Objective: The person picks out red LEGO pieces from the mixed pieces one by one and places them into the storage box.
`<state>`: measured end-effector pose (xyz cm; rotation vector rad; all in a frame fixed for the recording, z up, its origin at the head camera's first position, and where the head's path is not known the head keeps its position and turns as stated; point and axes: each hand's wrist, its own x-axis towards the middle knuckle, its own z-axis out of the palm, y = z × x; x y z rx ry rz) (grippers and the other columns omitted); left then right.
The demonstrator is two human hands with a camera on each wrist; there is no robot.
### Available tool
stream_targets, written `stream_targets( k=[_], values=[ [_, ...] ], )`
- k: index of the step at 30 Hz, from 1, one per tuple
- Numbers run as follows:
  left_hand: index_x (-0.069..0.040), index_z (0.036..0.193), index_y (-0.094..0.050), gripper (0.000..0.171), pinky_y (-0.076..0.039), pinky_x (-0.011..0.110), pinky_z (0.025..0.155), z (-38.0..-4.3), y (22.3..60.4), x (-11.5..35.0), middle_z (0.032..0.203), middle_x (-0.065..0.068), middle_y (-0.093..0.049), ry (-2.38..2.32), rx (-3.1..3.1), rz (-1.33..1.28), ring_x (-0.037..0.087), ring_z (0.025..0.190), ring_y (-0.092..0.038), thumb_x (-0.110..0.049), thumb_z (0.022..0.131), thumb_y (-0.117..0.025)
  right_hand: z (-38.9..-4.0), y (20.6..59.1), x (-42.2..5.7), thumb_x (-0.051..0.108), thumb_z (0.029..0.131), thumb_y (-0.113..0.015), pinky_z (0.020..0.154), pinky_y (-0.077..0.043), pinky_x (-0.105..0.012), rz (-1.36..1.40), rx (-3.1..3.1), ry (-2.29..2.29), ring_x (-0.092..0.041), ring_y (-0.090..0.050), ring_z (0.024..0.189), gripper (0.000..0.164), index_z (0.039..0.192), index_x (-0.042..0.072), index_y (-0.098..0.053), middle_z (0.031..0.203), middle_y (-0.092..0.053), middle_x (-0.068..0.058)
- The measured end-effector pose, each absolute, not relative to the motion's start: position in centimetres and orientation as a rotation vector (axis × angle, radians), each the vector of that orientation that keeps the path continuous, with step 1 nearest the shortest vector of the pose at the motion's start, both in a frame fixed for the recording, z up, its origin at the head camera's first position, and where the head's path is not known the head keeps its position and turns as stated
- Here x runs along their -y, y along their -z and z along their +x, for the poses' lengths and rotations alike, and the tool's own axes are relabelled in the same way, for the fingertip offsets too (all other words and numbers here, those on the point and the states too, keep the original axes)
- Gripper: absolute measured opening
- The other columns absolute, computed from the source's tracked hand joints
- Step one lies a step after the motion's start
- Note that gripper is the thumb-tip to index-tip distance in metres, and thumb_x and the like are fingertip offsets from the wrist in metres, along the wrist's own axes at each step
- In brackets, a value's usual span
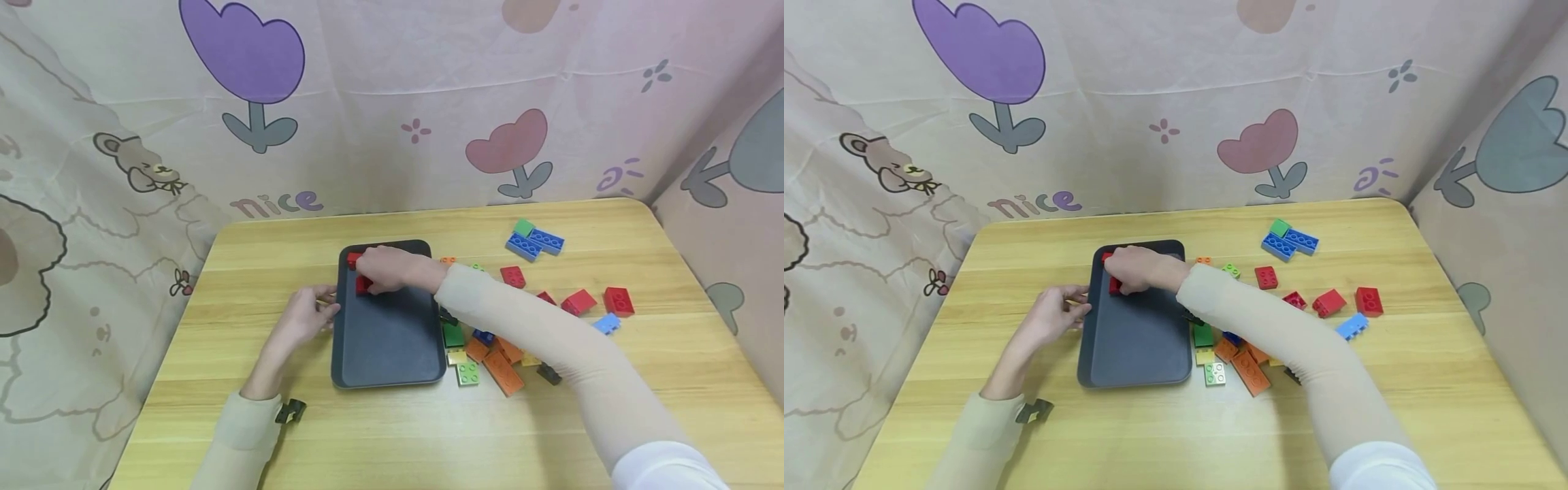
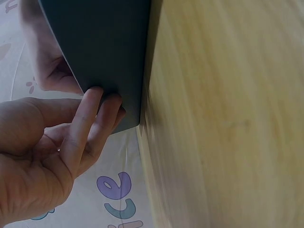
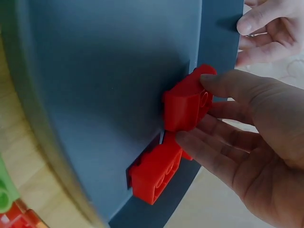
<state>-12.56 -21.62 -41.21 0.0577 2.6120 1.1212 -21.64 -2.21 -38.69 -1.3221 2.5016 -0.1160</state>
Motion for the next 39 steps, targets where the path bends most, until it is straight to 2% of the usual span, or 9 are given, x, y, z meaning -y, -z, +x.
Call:
stream_targets(
  k=[21, 29, 39],
  values=[
    [0.001, 0.134, -0.054, 0.043, -0.061, 0.031, 0.063, -12.6, 41.1, 21.7, 0.112, 0.019, -0.066, -1.124, -2.608, 0.07, 0.014, 0.073, -0.067, -0.005, 0.092, -0.062, -22.1, 39.2, 3.5, 0.025, 0.091, -0.068, 0.063, -0.046, -0.022, -1.391, -2.527, 0.019, -0.012, -0.054, 0.07, 0.013, 0.096, 0.013, -0.068, 0.084, -0.066, -0.001],
    [-0.001, 0.135, -0.054, 0.043, -0.061, 0.033, 0.064, -12.5, 40.9, 21.6, 0.113, 0.019, -0.066, -1.121, -2.608, 0.062, 0.014, 0.073, -0.067, -0.005, 0.093, -0.061, -22.1, 39.3, 3.9, 0.023, 0.091, -0.068, 0.061, -0.042, -0.023, -1.387, -2.554, 0.046, -0.012, -0.052, 0.066, 0.01, 0.092, 0.013, -0.067, 0.077, -0.062, 0.0],
    [0.0, 0.135, -0.054, 0.043, -0.061, 0.03, 0.063, -12.5, 41.0, 21.6, 0.113, 0.019, -0.066, -1.105, -2.62, 0.071, 0.014, 0.074, -0.068, -0.006, 0.093, -0.062, -21.8, 39.3, 4.2, 0.025, 0.092, -0.067, 0.062, -0.044, -0.023, -1.378, -2.587, 0.011, -0.013, -0.052, 0.067, 0.013, 0.095, 0.012, -0.067, 0.077, -0.061, 0.0]
  ],
)
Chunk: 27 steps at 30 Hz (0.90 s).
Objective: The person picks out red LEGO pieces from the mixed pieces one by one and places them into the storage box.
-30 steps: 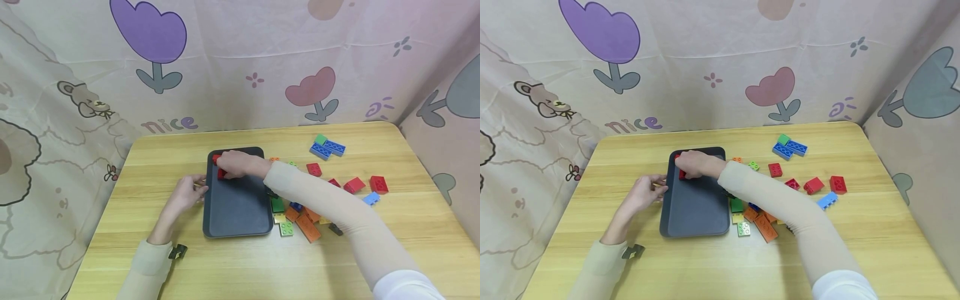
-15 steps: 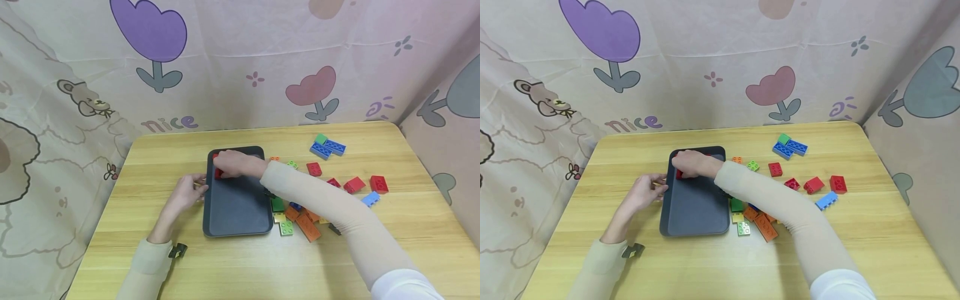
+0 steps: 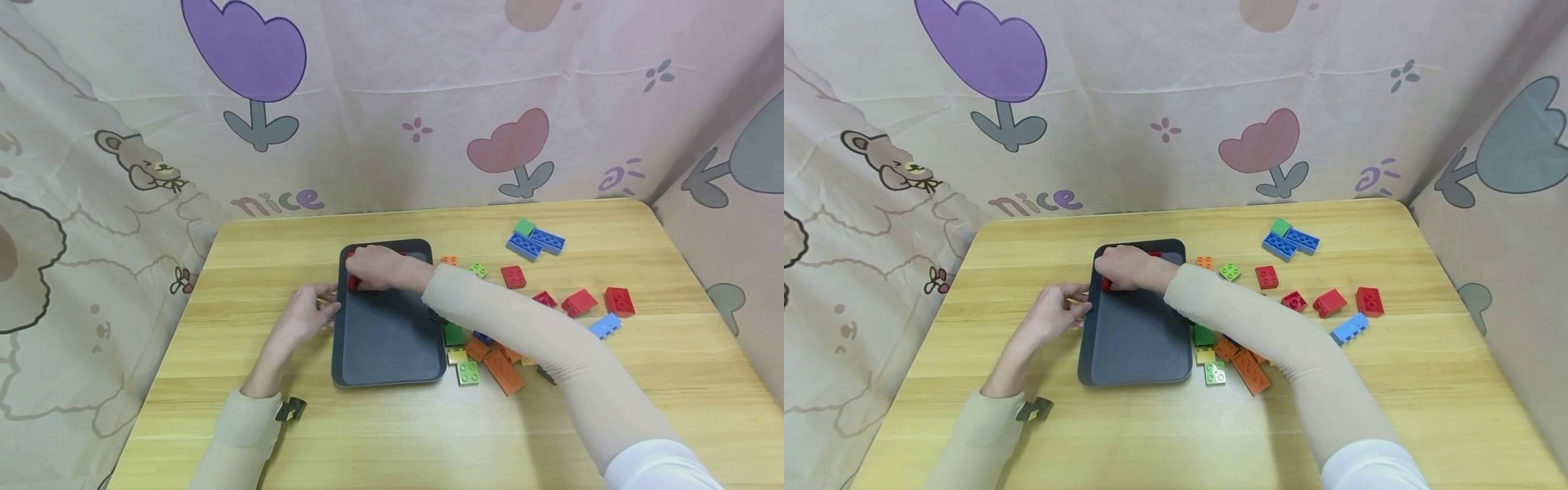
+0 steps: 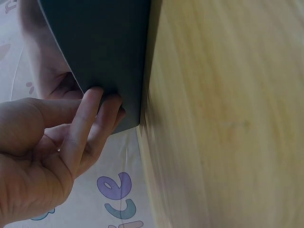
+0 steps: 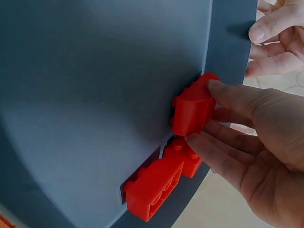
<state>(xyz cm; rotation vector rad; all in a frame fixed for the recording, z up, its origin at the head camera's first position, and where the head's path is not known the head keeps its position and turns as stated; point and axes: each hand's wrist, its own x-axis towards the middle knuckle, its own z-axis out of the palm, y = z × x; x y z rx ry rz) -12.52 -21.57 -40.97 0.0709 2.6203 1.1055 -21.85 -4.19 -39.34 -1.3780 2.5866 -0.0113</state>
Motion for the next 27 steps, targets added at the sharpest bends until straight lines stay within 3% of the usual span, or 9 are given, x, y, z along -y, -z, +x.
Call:
stream_targets(
  k=[19, 27],
  values=[
    [0.0, 0.135, -0.055, 0.043, -0.06, 0.029, 0.062, -12.5, 41.0, 21.5, 0.112, 0.02, -0.066, -1.1, -2.622, 0.073, 0.015, 0.074, -0.066, -0.005, 0.092, -0.063, -21.0, 37.9, 2.5, 0.031, 0.092, -0.064, 0.064, -0.049, -0.027, -1.429, -2.597, 0.022, -0.015, -0.056, 0.074, 0.018, 0.099, 0.015, -0.07, 0.084, -0.066, 0.0],
    [0.0, 0.135, -0.054, 0.044, -0.061, 0.031, 0.064, -12.5, 40.9, 21.5, 0.113, 0.02, -0.065, -1.112, -2.605, 0.047, 0.016, 0.075, -0.066, -0.005, 0.093, -0.062, -20.9, 36.8, 0.6, 0.044, 0.091, -0.064, 0.061, -0.046, -0.025, -1.464, -2.63, 0.077, -0.013, -0.054, 0.076, 0.032, 0.107, 0.018, -0.07, 0.09, -0.063, 0.001]
  ],
)
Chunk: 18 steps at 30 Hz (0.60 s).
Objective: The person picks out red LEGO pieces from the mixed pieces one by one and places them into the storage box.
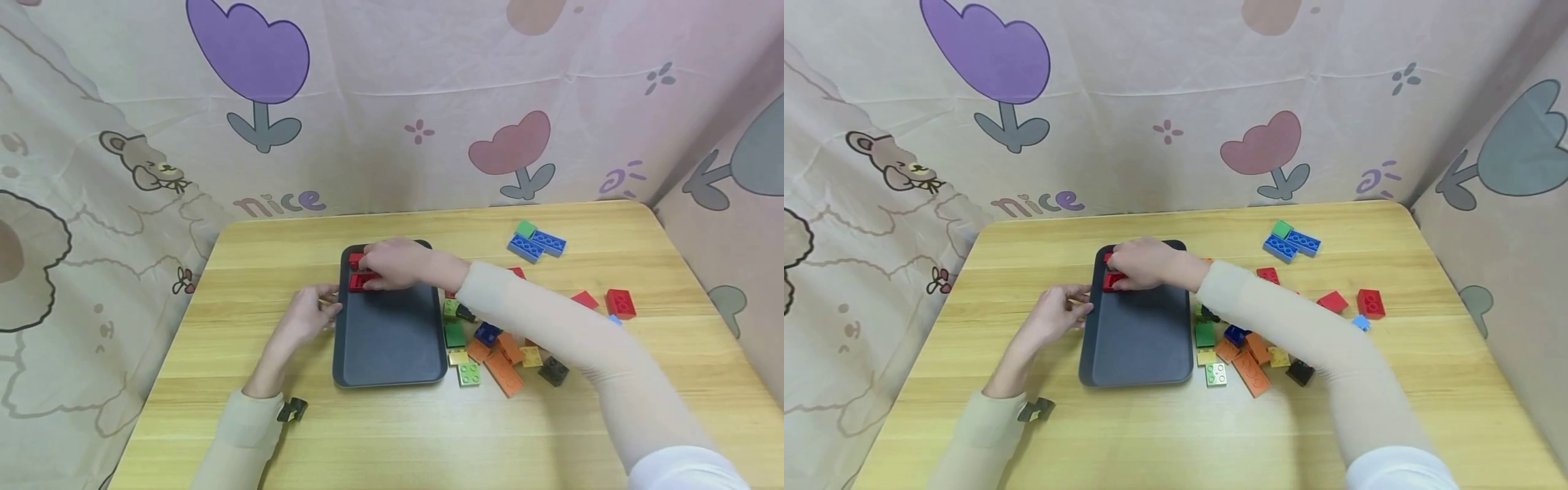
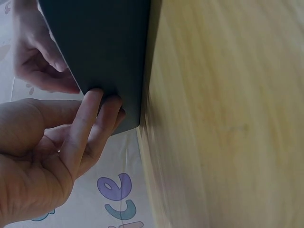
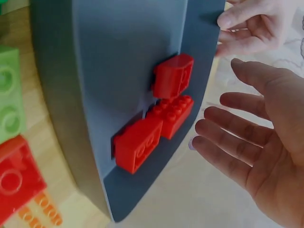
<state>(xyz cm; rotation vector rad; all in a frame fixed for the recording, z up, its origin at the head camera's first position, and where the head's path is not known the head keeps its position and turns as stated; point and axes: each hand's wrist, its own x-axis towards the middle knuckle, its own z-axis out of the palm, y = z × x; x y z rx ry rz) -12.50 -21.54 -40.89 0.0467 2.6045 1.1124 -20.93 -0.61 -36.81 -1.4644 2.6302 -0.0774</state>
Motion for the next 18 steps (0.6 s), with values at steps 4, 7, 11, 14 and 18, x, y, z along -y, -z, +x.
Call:
stream_targets(
  k=[4, 7, 11, 14, 18],
  values=[
    [0.0, 0.136, -0.053, 0.044, -0.061, 0.033, 0.066, -12.5, 40.9, 21.5, 0.114, 0.019, -0.065, -1.118, -2.594, 0.033, 0.016, 0.076, -0.066, -0.005, 0.093, -0.062, -20.8, 36.1, -0.5, 0.047, 0.09, -0.064, 0.066, -0.051, -0.026, -1.481, -2.652, 0.078, -0.014, -0.056, 0.078, 0.04, 0.118, 0.018, -0.068, 0.097, -0.065, 0.0],
    [0.0, 0.136, -0.053, 0.045, -0.061, 0.032, 0.066, -12.5, 41.0, 21.5, 0.114, 0.019, -0.064, -1.115, -2.593, 0.028, 0.016, 0.076, -0.066, -0.005, 0.093, -0.062, -20.8, 35.7, -1.3, 0.049, 0.089, -0.064, 0.072, -0.054, -0.027, -1.478, -2.672, 0.08, -0.013, -0.057, 0.081, 0.046, 0.123, 0.018, -0.066, 0.103, -0.065, -0.002],
    [0.0, 0.136, -0.053, 0.045, -0.062, 0.032, 0.066, -12.5, 41.1, 21.5, 0.114, 0.019, -0.065, -1.109, -2.597, 0.026, 0.016, 0.077, -0.067, -0.005, 0.093, -0.062, -20.7, 35.3, -2.4, 0.048, 0.087, -0.066, 0.075, -0.056, -0.03, -1.47, -2.686, 0.112, -0.015, -0.059, 0.085, 0.051, 0.127, 0.016, -0.064, 0.108, -0.066, -0.004],
    [0.0, 0.137, -0.052, 0.045, -0.062, 0.031, 0.066, -12.5, 41.1, 21.5, 0.115, 0.019, -0.064, -1.109, -2.596, 0.022, 0.016, 0.076, -0.067, -0.004, 0.093, -0.062, -20.7, 35.1, -3.2, 0.05, 0.087, -0.066, 0.077, -0.056, -0.03, -1.461, -2.696, 0.119, -0.015, -0.059, 0.087, 0.054, 0.129, 0.016, -0.063, 0.11, -0.065, -0.005],
    [0.0, 0.137, -0.052, 0.046, -0.062, 0.032, 0.066, -12.5, 41.1, 21.5, 0.115, 0.019, -0.064, -1.112, -2.595, 0.016, 0.016, 0.075, -0.066, -0.004, 0.093, -0.061, -20.7, 34.7, -4.5, 0.053, 0.085, -0.068, 0.079, -0.056, -0.031, -1.442, -2.696, 0.109, -0.016, -0.059, 0.091, 0.06, 0.132, 0.017, -0.06, 0.113, -0.064, -0.005]
  ],
)
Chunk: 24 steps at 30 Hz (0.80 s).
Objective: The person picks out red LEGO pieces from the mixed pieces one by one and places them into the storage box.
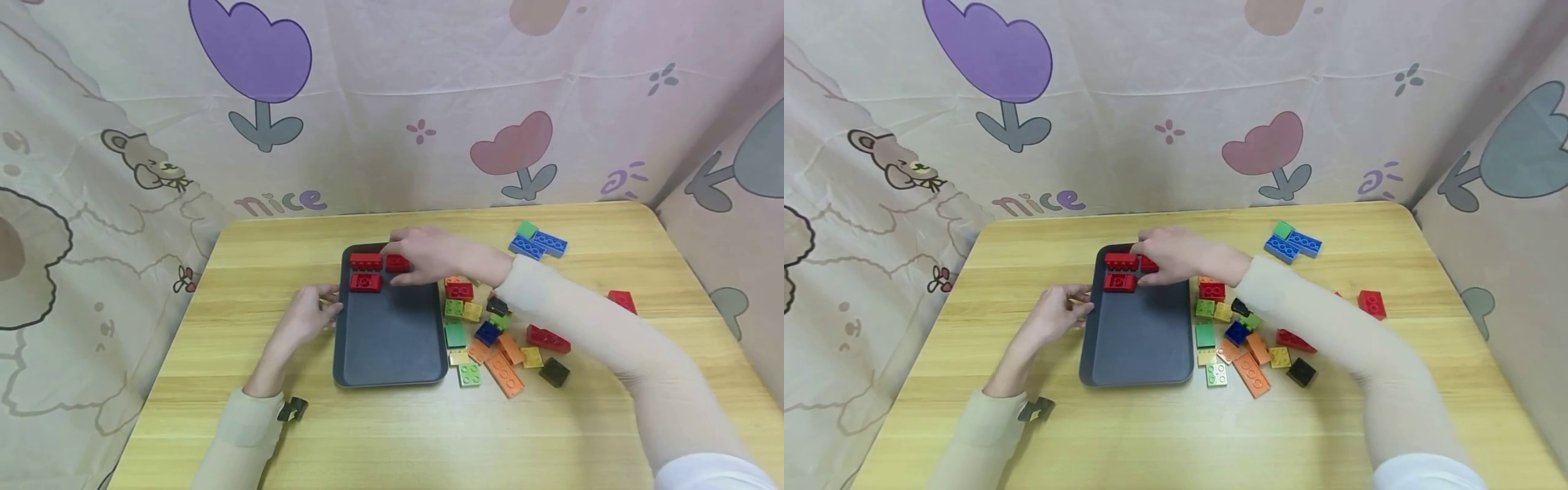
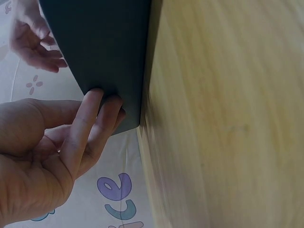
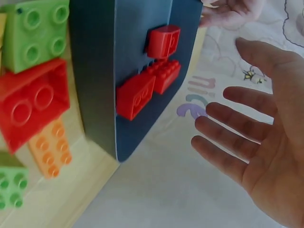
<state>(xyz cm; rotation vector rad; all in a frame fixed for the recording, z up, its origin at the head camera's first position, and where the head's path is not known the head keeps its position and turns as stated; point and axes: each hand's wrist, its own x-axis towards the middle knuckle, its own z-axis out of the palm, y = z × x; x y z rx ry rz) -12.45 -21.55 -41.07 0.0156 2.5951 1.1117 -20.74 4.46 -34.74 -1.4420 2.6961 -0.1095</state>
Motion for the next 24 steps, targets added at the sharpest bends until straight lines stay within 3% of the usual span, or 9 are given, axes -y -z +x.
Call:
stream_targets(
  k=[11, 24],
  values=[
    [0.001, 0.136, -0.052, 0.045, -0.062, 0.033, 0.066, -12.4, 40.9, 21.5, 0.115, 0.02, -0.064, -1.107, -2.604, 0.026, 0.015, 0.075, -0.067, -0.004, 0.093, -0.061, -20.4, 34.6, -7.8, 0.048, 0.073, -0.081, 0.094, -0.054, -0.039, -1.25, -2.667, 0.09, -0.021, -0.056, 0.11, 0.077, 0.138, 0.018, -0.054, 0.127, -0.057, -0.006],
    [0.001, 0.137, -0.052, 0.045, -0.062, 0.034, 0.066, -12.4, 40.8, 21.4, 0.115, 0.02, -0.064, -1.116, -2.597, 0.02, 0.015, 0.075, -0.067, -0.004, 0.093, -0.061, -19.6, 35.5, -10.9, 0.037, 0.066, -0.089, 0.095, -0.056, -0.044, -1.101, -2.591, 0.071, -0.026, -0.053, 0.121, 0.09, 0.145, 0.024, -0.046, 0.141, -0.049, -0.009]
  ],
)
